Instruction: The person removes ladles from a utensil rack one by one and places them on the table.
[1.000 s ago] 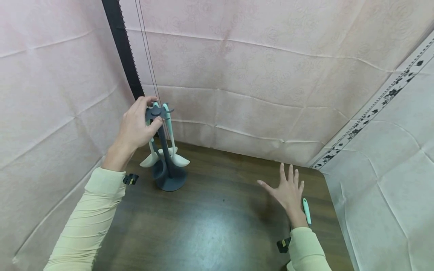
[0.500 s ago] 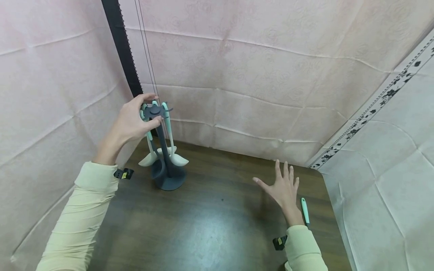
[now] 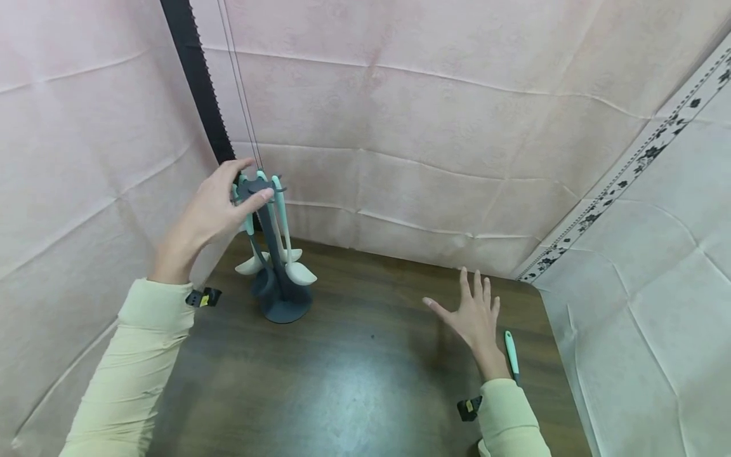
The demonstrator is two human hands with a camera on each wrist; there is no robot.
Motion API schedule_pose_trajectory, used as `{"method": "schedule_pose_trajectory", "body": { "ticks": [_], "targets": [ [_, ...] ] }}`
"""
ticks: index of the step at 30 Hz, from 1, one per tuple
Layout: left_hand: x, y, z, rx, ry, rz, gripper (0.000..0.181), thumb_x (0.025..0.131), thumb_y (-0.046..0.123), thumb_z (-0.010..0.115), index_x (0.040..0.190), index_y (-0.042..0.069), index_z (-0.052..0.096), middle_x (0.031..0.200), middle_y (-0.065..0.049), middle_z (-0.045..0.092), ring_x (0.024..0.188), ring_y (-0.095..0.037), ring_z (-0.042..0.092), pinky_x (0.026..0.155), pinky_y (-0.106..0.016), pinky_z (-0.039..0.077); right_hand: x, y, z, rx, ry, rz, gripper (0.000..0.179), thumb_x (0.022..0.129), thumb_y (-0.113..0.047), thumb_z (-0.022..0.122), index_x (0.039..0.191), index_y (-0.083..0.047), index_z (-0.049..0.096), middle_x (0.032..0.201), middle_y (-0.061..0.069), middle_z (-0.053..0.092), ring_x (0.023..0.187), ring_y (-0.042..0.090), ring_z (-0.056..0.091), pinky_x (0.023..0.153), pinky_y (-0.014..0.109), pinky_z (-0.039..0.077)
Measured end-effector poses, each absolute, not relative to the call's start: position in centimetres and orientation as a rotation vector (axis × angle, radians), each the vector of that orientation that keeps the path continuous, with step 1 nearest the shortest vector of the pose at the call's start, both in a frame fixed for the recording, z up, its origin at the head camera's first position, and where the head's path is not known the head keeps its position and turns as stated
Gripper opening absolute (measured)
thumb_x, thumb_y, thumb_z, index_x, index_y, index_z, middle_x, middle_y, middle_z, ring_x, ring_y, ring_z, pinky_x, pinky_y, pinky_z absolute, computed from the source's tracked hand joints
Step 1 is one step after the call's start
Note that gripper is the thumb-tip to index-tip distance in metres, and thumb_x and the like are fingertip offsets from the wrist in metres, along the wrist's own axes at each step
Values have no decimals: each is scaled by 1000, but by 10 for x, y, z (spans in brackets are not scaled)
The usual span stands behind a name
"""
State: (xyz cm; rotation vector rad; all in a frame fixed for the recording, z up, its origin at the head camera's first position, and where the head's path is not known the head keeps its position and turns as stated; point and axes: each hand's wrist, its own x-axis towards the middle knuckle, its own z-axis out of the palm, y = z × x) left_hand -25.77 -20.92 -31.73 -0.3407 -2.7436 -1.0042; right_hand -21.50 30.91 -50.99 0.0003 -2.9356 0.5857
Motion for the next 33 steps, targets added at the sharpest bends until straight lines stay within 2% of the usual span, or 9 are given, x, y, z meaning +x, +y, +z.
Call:
{"method": "schedule_pose_trajectory", "body": {
  "ticks": [3,6,9,15,23,33],
  "targets": [
    [-246,-193,-313,-147,-2760,-883,113,89,84,51,169,10,21,170,-18,28,150,-45,34,117,-70,31,-216,307,-507,12,-2925,589,119,88,-79,63,171,-14,9,175,26,6,159,52,4,118,79,4],
    [-241,-178,-312,-36,-2722,-864,121,85,87,53,166,4,23,163,-22,34,143,-44,40,114,-66,34,-216,303,-503,26,-2912,596,118,88,-78,63,172,-15,10,174,26,8,159,52,5,118,79,4],
    [-241,-168,-316,17,-2662,-887,115,88,81,57,163,0,26,156,-22,39,136,-40,43,110,-63,36,-217,300,-501,45,-2897,604,117,88,-77,64,172,-16,10,174,26,10,159,52,6,118,79,5],
    [-244,-162,-325,49,-2530,-993,93,93,55,63,160,-1,30,147,-22,44,126,-37,46,105,-57,42,-219,289,-494,81,-2872,626,117,88,-77,65,172,-17,11,175,25,10,160,49,6,119,78,5],
    [-249,-172,-327,-30,-2486,-1103,86,92,44,63,159,2,31,147,-19,44,124,-32,48,104,-50,50,-223,275,-487,124,-2852,624,116,87,-77,66,172,-19,12,175,23,12,160,48,10,119,77,9],
    [-263,-211,-326,-328,-2601,-1066,85,95,38,64,167,11,26,161,-15,42,138,-39,47,112,-63,41,-222,261,-475,153,-2847,675,114,88,-76,65,172,-21,11,176,19,11,161,44,6,120,76,7]
  ]
}}
